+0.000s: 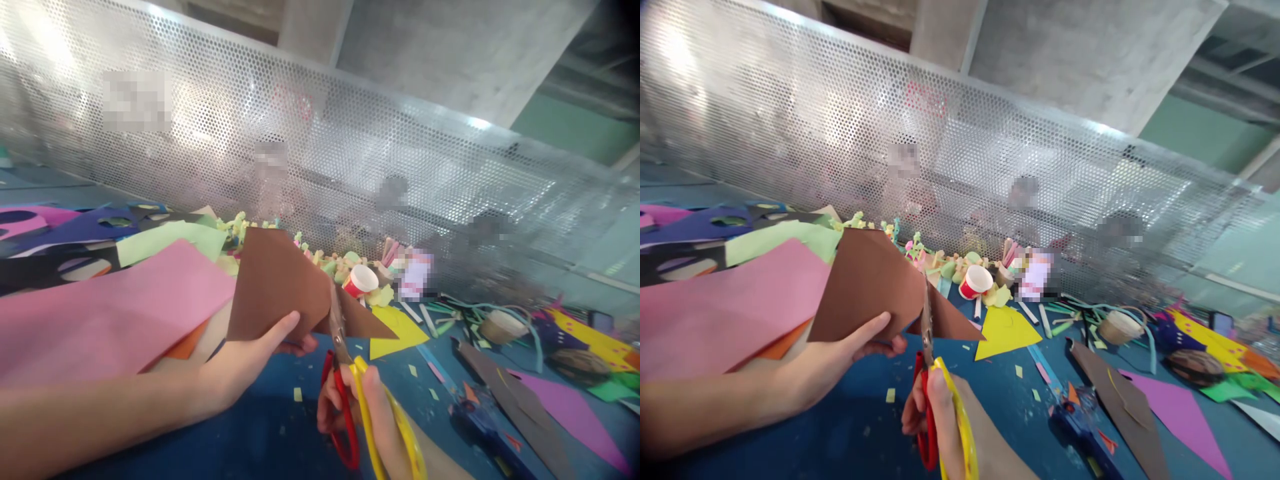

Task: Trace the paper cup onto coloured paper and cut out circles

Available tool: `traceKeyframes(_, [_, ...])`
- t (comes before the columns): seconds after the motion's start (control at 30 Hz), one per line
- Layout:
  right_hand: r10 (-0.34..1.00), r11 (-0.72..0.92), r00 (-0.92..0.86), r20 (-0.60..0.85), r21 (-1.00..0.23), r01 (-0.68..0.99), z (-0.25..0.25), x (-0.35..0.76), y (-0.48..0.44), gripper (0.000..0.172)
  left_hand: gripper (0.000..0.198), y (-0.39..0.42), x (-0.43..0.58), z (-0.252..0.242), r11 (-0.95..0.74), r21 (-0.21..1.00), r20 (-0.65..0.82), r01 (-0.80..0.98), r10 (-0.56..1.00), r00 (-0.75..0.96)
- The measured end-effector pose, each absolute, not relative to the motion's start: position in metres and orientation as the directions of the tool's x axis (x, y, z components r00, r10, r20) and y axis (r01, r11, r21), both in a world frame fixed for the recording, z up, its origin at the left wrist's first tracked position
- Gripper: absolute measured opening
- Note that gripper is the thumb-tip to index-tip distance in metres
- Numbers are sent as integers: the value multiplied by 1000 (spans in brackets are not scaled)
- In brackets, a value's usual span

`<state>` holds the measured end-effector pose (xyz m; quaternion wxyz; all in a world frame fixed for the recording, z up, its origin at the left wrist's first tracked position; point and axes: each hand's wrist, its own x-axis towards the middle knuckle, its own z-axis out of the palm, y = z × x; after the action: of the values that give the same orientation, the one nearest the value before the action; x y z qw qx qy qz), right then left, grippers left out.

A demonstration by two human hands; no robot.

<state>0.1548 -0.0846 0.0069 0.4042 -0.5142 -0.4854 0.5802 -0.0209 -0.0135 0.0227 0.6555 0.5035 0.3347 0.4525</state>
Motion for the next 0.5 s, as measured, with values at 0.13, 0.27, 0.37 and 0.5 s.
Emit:
traceKeyframes(0.13, [975, -169, -136, -173, -985, 44, 11, 155, -85, 72, 33, -14, -22, 28, 61, 980, 16, -192, 927, 375])
traceKeyframes(0.27, [980, -139, -135, -145, -989, 58, 8, 156, -84, 72, 35, -12, -23, 26, 12, 985, 57, -171, 918, 392])
traceKeyframes(0.37, [981, -139, -131, -144, -989, 45, 5, 155, -83, 72, 37, -11, -25, 26, -25, 992, 72, -123, 915, 398])
traceKeyframes(0.5, [982, -140, -122, -142, -990, 28, 2, 154, -81, 72, 41, -13, -27, 30, -62, 998, 56, 2, 914, 403])
